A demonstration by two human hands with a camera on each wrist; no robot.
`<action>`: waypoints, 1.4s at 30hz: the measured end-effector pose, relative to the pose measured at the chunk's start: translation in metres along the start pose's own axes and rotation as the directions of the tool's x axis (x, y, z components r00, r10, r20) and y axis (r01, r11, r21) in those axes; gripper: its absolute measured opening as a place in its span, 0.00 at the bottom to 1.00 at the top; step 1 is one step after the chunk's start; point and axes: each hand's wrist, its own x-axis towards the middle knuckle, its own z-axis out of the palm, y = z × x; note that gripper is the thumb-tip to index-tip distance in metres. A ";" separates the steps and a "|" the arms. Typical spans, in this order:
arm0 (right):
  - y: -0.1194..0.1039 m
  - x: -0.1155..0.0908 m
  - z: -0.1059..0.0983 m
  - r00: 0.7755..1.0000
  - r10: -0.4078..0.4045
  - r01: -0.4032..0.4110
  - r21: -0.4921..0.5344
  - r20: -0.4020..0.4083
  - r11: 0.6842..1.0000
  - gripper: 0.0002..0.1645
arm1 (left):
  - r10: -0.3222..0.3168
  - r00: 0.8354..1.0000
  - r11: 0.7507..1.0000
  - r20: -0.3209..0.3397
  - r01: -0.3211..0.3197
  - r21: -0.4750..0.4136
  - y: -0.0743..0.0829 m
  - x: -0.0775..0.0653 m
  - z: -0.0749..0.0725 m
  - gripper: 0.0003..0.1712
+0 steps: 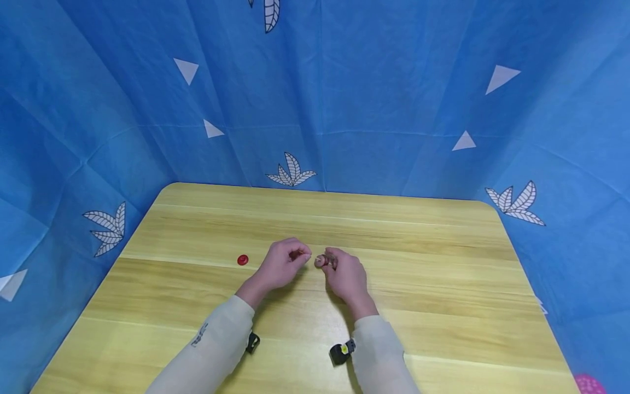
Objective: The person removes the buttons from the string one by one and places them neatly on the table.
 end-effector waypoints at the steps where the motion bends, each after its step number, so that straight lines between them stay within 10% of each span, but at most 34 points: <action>1: -0.001 0.000 -0.001 1.000 0.012 -0.012 -0.012 0.000 1.000 0.24 | -0.001 1.000 1.000 0.000 0.001 -0.001 0.000 0.000 0.000 0.04; 16: -0.003 -0.002 -0.002 0.999 0.014 -0.013 -0.028 0.032 1.000 0.04 | -0.009 1.000 1.000 -0.006 0.009 -0.010 0.000 -0.001 0.001 0.03; 27: 0.000 0.000 -0.002 0.997 -0.040 0.041 -0.014 0.064 0.999 0.27 | 0.001 1.000 1.000 -0.008 -0.001 0.000 -0.002 0.000 0.000 0.04; 42: -0.002 0.000 0.003 0.999 -0.044 0.043 -0.040 -0.011 0.998 0.12 | 0.000 1.000 1.000 -0.002 0.000 0.011 -0.006 0.000 0.000 0.04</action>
